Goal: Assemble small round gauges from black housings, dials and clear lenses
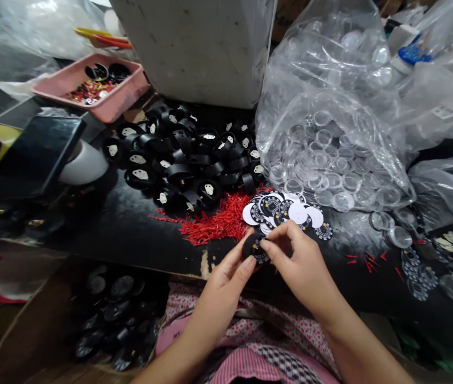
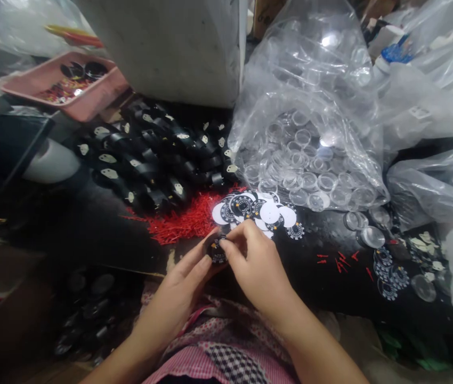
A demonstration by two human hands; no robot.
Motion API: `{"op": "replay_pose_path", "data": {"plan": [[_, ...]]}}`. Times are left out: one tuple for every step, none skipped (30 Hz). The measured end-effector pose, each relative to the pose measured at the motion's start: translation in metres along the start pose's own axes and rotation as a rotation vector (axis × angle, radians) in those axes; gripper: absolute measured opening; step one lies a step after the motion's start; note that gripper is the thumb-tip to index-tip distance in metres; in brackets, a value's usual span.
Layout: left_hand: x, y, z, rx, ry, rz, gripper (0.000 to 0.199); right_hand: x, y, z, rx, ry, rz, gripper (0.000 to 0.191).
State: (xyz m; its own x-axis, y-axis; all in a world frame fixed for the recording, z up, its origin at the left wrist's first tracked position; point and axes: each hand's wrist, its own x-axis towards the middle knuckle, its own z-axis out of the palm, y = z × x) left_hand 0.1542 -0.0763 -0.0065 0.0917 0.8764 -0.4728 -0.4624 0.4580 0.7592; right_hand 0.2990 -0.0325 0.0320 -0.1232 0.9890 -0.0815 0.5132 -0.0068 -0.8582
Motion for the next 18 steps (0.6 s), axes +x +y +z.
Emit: {"op": "replay_pose_path", "data": {"plan": [[0.0,0.0,-0.001,0.002,-0.014,-0.004,0.042,0.0,0.001,-0.001,-0.002,-0.014,0.011,0.01],[0.001,-0.001,-0.001,-0.004,-0.026,-0.007,0.042,0.0,0.002,-0.002,0.001,-0.026,0.02,0.012],[0.001,-0.001,0.0,-0.013,-0.033,-0.009,0.041,0.0,0.003,-0.002,0.007,-0.046,0.033,0.012],[0.001,-0.002,0.0,-0.017,-0.035,-0.01,0.039,-0.002,0.004,-0.002,0.016,-0.076,0.046,0.011],[0.001,-0.002,0.0,-0.006,-0.033,-0.009,0.036,-0.004,0.004,-0.002,0.025,-0.109,0.056,0.009],[0.001,-0.002,0.0,0.024,-0.029,0.002,0.033,-0.007,0.004,-0.002,0.029,-0.139,0.055,0.008],[0.0,-0.002,-0.001,0.071,-0.026,0.025,0.03,-0.01,0.003,-0.002,0.026,-0.163,0.045,0.01],[-0.002,-0.001,-0.003,0.135,-0.026,0.058,0.028,-0.013,0.002,-0.003,0.018,-0.174,0.027,0.013],[-0.004,0.0,-0.006,0.208,-0.025,0.095,0.027,-0.016,0.002,-0.003,0.003,-0.177,0.005,0.015],[-0.007,0.002,-0.01,0.282,-0.019,0.128,0.028,-0.017,0.001,-0.003,-0.013,-0.181,-0.018,0.016],[-0.009,0.004,-0.014,0.349,-0.004,0.145,0.029,-0.017,0.0,-0.003,-0.03,-0.197,-0.039,0.017],[-0.011,0.006,-0.018,0.393,0.02,0.139,0.031,-0.015,0.0,-0.003,-0.051,-0.222,-0.066,0.017],[-0.013,0.008,-0.022,0.399,0.053,0.119,0.032,-0.011,0.0,-0.002,-0.088,-0.24,-0.103,0.015],[-0.013,0.01,-0.025,0.36,0.093,0.098,0.033,-0.005,0.0,0.0,-0.154,-0.246,-0.146,0.014],[-0.013,0.012,-0.028,0.281,0.133,0.083,0.032,0.001,0.001,0.003,-0.247,-0.242,-0.189,0.014],[-0.013,0.013,-0.029,0.179,0.161,0.076,0.031,0.008,0.002,0.007,-0.361,-0.232,-0.231,0.014],[-0.012,0.015,-0.028,0.069,0.178,0.075,0.028,0.015,0.003,0.011,-0.484,-0.222,-0.272,0.015],[-0.01,0.017,-0.027,-0.03,0.184,0.078,0.026,0.021,0.003,0.015,-0.599,-0.22,-0.309,0.015]]}}
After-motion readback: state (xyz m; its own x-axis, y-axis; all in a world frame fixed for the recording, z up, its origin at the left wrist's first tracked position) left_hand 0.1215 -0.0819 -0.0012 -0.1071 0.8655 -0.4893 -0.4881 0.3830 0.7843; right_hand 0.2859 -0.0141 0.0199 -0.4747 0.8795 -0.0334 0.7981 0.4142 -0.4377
